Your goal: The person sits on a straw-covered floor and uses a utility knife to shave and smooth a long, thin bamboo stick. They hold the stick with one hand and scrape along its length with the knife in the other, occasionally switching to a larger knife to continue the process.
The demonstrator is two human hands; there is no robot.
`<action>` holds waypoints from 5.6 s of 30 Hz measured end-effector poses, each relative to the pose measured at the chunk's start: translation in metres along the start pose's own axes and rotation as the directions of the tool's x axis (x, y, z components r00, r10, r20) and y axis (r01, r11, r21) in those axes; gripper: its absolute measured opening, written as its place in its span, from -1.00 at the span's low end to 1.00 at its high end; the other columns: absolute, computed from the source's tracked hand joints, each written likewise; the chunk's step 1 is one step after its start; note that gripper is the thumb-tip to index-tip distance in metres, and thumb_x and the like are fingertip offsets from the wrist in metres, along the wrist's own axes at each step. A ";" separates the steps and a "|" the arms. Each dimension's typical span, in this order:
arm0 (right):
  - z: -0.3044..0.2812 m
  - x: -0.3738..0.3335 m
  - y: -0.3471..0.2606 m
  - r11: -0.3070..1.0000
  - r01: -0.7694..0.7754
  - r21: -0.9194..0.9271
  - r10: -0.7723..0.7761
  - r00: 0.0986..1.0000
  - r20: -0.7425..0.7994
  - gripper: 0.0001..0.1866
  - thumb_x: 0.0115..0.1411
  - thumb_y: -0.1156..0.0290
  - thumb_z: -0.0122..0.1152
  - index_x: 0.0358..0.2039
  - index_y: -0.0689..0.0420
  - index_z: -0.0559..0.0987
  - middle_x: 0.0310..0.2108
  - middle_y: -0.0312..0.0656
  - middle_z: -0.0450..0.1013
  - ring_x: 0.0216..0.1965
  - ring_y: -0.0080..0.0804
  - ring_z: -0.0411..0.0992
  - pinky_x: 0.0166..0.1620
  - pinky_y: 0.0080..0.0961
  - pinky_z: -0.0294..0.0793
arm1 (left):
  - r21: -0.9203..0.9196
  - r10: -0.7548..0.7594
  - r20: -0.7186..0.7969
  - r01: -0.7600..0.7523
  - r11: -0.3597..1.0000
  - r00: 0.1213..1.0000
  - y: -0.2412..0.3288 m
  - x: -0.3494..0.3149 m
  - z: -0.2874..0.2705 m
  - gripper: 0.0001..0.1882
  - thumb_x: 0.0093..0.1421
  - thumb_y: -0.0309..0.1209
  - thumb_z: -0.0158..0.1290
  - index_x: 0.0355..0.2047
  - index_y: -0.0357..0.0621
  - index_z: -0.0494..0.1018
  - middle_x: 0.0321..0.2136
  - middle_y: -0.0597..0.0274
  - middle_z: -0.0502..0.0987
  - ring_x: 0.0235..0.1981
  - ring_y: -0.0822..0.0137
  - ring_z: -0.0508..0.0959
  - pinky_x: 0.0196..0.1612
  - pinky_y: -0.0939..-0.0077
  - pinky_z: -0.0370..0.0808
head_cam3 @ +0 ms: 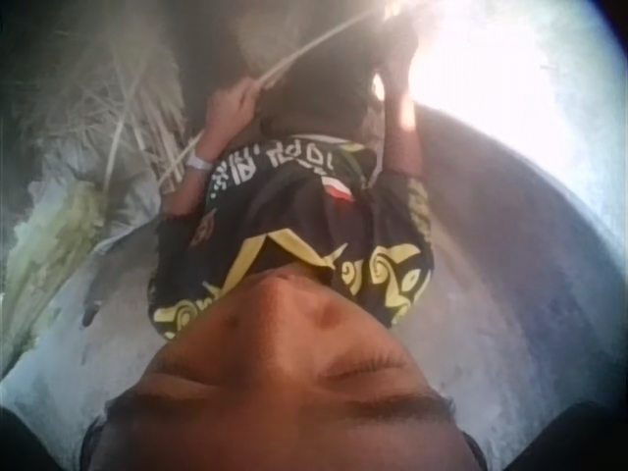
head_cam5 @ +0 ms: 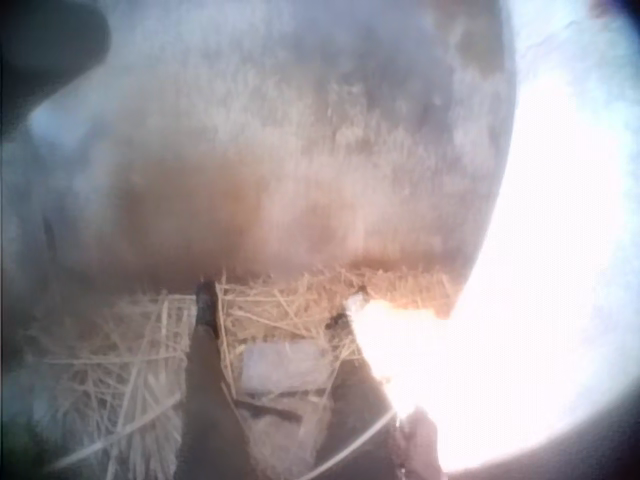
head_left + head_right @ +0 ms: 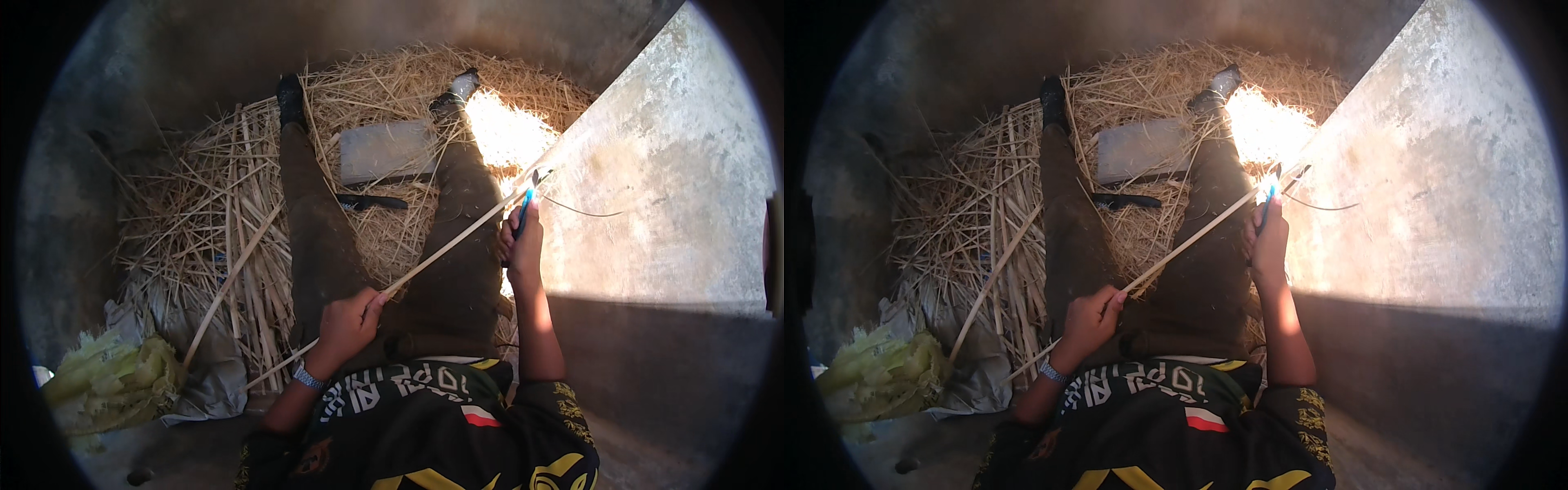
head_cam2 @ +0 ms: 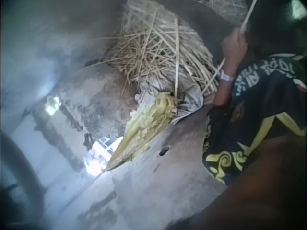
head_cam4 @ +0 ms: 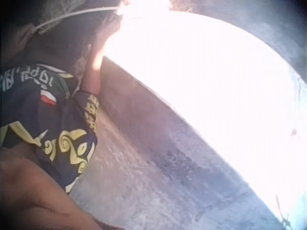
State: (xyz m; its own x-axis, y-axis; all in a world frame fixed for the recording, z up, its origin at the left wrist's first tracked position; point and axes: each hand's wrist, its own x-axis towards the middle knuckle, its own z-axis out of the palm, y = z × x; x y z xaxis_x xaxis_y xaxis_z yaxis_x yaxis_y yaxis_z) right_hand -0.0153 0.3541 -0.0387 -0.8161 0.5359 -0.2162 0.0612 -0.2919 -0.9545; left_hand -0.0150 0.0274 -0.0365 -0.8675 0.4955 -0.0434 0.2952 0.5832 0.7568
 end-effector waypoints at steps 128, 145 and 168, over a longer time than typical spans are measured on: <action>0.076 0.035 -0.026 -0.012 0.498 -0.867 -0.247 0.839 0.485 -0.39 0.50 -0.08 -0.24 -0.41 0.16 0.53 -0.67 0.07 0.47 -0.57 0.16 0.51 -0.44 0.05 0.48 | 0.221 0.171 -0.458 -0.075 0.972 0.873 -0.017 -0.007 -0.005 -0.79 0.37 -0.34 0.10 -0.43 -0.11 0.51 -0.63 0.01 0.49 -0.62 -0.02 0.57 -0.59 0.15 0.42; 0.068 0.032 -0.020 0.046 0.400 -0.915 -0.308 0.877 0.368 -0.44 0.50 -0.05 -0.21 -0.39 0.16 0.51 -0.67 0.07 0.46 -0.56 0.18 0.50 -0.43 0.06 0.44 | 0.127 0.082 -0.416 -0.032 0.991 0.906 -0.012 -0.009 -0.005 -0.73 0.41 -0.34 0.06 -0.45 -0.16 0.48 -0.69 -0.03 0.42 -0.67 -0.02 0.53 -0.62 0.20 0.33; 0.059 0.101 -0.051 -0.089 0.249 -0.964 -0.445 0.856 0.262 -0.35 0.50 -0.10 -0.24 -0.34 0.22 0.58 -0.56 0.18 0.54 -0.43 0.26 0.57 -0.31 0.12 0.54 | -0.080 -0.062 -0.259 0.042 0.996 0.964 -0.020 -0.010 -0.009 -0.62 0.44 -0.23 0.02 -0.48 -0.21 0.41 -0.68 -0.15 0.40 -0.60 -0.20 0.52 -0.59 0.09 0.32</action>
State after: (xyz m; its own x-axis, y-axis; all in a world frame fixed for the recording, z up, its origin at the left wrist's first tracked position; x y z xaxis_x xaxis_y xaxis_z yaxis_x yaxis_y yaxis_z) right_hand -0.1349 0.3761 0.0007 -0.8769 0.3810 0.2931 0.3452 0.9235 -0.1675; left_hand -0.0161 0.0049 -0.0454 -0.9581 0.2749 0.0801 0.2250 0.5500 0.8043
